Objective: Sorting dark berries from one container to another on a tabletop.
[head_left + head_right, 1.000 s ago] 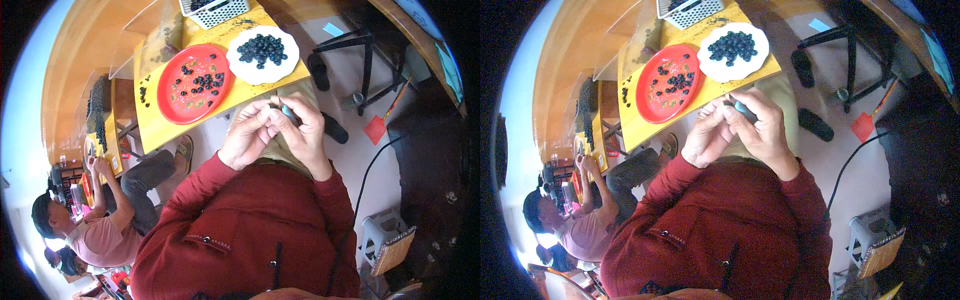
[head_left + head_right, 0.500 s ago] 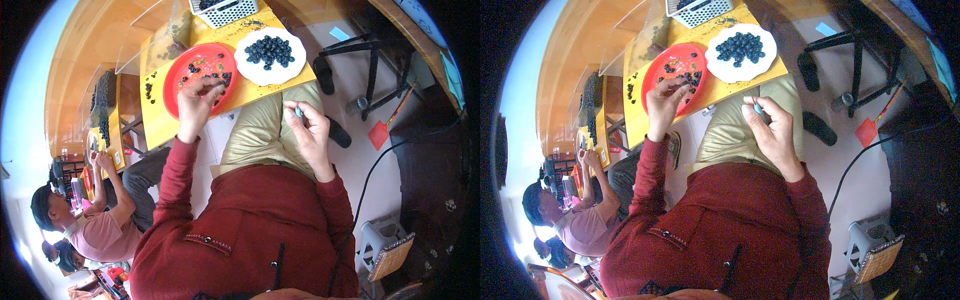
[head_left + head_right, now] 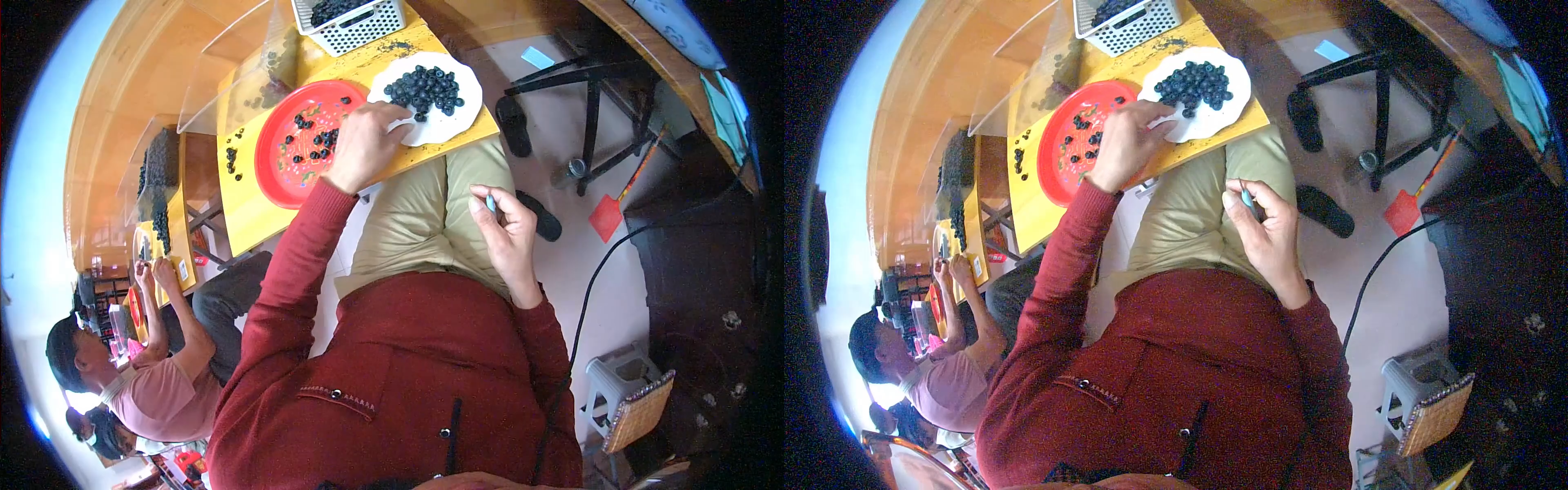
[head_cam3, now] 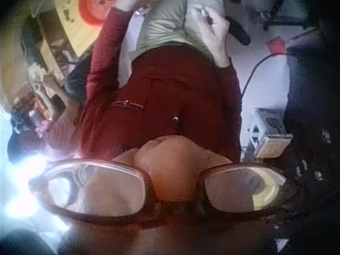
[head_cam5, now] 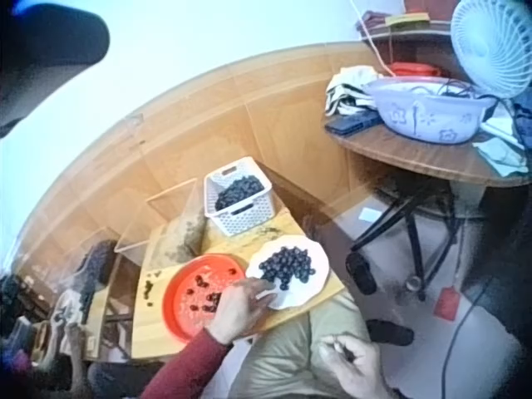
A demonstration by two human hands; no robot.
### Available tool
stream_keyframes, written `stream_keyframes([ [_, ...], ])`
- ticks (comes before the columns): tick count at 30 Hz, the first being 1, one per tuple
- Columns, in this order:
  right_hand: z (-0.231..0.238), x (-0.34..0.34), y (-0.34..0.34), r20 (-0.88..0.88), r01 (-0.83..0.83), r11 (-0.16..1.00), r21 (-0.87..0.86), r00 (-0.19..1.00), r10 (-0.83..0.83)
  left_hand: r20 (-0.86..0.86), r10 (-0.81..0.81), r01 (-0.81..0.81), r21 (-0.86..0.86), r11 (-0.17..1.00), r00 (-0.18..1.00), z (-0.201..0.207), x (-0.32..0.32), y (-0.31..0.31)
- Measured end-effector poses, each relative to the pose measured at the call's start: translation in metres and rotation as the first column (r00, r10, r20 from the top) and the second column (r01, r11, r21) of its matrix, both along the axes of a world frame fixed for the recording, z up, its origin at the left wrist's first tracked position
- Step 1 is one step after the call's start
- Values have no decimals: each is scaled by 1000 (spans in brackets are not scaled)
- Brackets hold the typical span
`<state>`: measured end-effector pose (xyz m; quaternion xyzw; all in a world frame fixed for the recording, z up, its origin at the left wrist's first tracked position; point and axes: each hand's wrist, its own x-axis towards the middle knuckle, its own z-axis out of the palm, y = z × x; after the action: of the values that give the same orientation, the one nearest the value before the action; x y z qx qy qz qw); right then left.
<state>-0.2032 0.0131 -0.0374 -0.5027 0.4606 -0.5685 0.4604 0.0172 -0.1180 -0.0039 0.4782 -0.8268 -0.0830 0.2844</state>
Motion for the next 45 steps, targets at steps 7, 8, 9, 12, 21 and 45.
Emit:
stream_keyframes([
  [7, -6, -11, 8, 45, 17, 995, 93, 999, -21, 263, 65, -100, 120, 988, 963, 2, -27, -19],
  [8, -6, -11, 7, 46, 19, 996, 92, 999, -23, 305, 71, -120, 144, 982, 950, 3, -29, -20],
  [9, -7, -11, 8, 38, 33, 997, 70, 999, -35, 305, 69, -118, 142, 983, 950, 2, -30, -22],
  [12, -6, -13, 7, 33, 48, 998, 51, 998, -49, 299, 36, -92, 177, 980, 954, 1, -31, -25],
  [21, -8, -15, 6, 82, 42, 995, 86, 995, -49, -281, -133, 205, 246, 947, 951, 1, -17, -2],
  [45, 32, 9, -17, -18, -24, 1000, -19, 1000, 24, -824, 550, 802, 233, 550, -138, -13, -20, 65],
])
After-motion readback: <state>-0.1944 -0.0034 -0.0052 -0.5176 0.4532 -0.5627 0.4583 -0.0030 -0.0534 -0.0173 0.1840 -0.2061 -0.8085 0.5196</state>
